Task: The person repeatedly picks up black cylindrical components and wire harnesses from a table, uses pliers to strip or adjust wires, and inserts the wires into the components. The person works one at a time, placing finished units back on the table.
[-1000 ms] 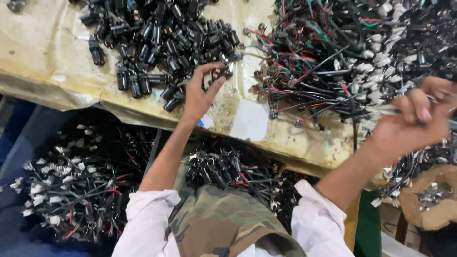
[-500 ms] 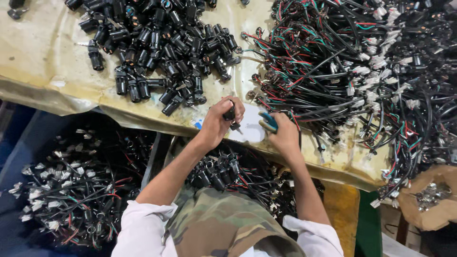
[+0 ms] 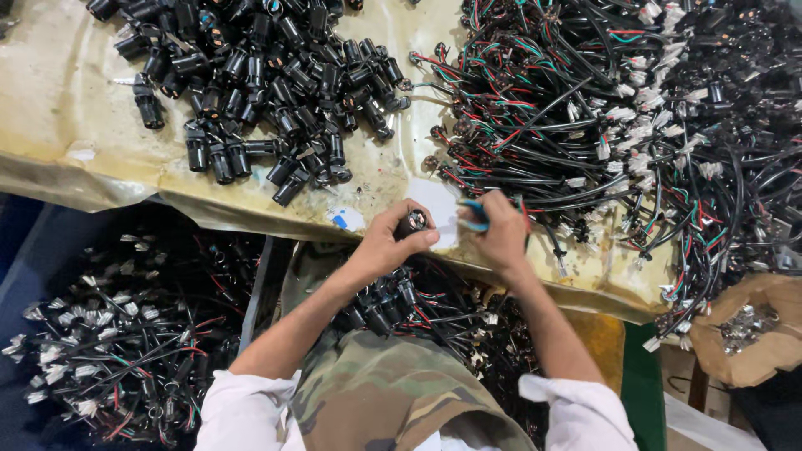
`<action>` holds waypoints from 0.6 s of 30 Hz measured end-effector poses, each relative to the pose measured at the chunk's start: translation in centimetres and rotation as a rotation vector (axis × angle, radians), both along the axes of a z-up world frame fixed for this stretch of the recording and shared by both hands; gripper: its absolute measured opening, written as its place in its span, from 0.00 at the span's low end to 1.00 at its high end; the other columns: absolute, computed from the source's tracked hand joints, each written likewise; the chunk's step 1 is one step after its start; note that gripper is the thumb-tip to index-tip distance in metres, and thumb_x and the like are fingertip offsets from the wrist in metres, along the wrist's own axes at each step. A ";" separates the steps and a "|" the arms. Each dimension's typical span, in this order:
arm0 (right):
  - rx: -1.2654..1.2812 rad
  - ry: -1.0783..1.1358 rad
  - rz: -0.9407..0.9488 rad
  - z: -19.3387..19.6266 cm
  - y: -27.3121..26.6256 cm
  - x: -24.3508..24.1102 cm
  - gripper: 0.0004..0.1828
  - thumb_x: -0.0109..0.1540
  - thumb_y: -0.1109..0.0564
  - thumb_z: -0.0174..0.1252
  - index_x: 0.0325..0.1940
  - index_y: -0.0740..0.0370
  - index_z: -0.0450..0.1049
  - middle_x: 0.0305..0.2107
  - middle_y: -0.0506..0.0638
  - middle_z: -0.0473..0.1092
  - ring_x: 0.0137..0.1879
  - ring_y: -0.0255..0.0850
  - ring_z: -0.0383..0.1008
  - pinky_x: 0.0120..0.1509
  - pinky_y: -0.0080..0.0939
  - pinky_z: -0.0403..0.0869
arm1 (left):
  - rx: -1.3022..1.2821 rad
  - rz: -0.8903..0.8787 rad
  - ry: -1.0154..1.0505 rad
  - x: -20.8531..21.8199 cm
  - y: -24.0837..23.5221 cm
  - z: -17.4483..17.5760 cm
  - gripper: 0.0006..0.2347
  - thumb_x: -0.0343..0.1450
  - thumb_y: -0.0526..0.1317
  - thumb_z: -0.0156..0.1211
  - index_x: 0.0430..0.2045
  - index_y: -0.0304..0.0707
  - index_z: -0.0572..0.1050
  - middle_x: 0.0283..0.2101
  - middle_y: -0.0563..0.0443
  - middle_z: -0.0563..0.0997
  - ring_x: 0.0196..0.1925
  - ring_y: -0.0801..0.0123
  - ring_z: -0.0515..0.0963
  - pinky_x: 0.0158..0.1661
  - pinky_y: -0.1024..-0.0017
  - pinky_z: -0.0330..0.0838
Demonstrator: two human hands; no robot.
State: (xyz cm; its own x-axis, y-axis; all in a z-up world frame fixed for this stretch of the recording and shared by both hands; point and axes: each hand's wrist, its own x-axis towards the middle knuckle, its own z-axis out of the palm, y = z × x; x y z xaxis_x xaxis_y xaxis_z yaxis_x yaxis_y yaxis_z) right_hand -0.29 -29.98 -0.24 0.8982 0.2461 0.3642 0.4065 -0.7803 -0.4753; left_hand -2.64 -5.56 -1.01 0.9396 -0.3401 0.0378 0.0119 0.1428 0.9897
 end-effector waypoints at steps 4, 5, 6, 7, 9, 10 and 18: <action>0.284 -0.182 0.037 6.6 -4.6 5.2 0.08 0.62 0.71 0.55 0.36 0.64 0.77 0.32 0.53 0.73 0.31 0.36 0.75 0.35 0.35 0.76 | -0.051 -0.001 0.081 -0.8 0.5 0.6 0.09 0.74 0.44 0.62 0.38 0.37 0.77 0.29 0.64 0.73 0.32 0.85 0.69 0.34 0.81 0.64; 0.764 -0.040 0.146 9.2 -6.1 6.9 0.05 0.69 0.68 0.56 0.39 0.64 0.73 0.31 0.52 0.72 0.30 0.35 0.73 0.34 0.33 0.75 | -0.051 -0.008 0.105 -0.7 0.6 0.7 0.09 0.74 0.44 0.62 0.37 0.37 0.77 0.29 0.64 0.72 0.31 0.85 0.67 0.33 0.80 0.62; 0.840 -0.206 0.044 11.6 -7.5 7.8 0.10 0.74 0.64 0.62 0.40 0.63 0.70 0.35 0.51 0.70 0.28 0.35 0.71 0.30 0.33 0.71 | -0.051 -0.019 0.106 -0.7 0.5 0.7 0.09 0.74 0.44 0.62 0.37 0.37 0.77 0.28 0.64 0.73 0.31 0.85 0.68 0.32 0.80 0.63; 0.951 -0.202 0.156 13.6 -8.6 8.0 0.10 0.74 0.61 0.63 0.41 0.62 0.68 0.33 0.51 0.67 0.26 0.36 0.68 0.29 0.33 0.68 | -0.050 -0.029 0.108 -0.7 0.4 0.7 0.09 0.73 0.44 0.63 0.37 0.36 0.78 0.28 0.63 0.73 0.31 0.85 0.68 0.32 0.80 0.63; 1.164 -0.182 0.392 16.9 -10.0 8.5 0.13 0.72 0.55 0.64 0.42 0.59 0.65 0.31 0.50 0.61 0.23 0.36 0.64 0.29 0.34 0.62 | -0.039 -0.041 0.072 -0.5 -0.1 0.8 0.09 0.73 0.43 0.64 0.37 0.36 0.78 0.28 0.63 0.73 0.30 0.85 0.68 0.32 0.80 0.63; 1.162 -0.176 0.450 17.5 -9.7 8.4 0.13 0.69 0.53 0.64 0.39 0.56 0.66 0.31 0.47 0.62 0.22 0.35 0.65 0.26 0.32 0.62 | -0.026 -0.038 0.034 -0.2 -0.3 0.9 0.09 0.73 0.43 0.64 0.38 0.36 0.78 0.28 0.63 0.74 0.31 0.85 0.68 0.32 0.80 0.63; 0.651 0.241 0.517 8.8 2.1 0.6 0.12 0.59 0.63 0.68 0.32 0.62 0.68 0.33 0.52 0.74 0.38 0.40 0.77 0.43 0.39 0.76 | 0.076 -0.087 -0.145 -1.0 0.4 2.3 0.08 0.68 0.37 0.66 0.38 0.35 0.80 0.23 0.58 0.75 0.25 0.81 0.71 0.28 0.74 0.65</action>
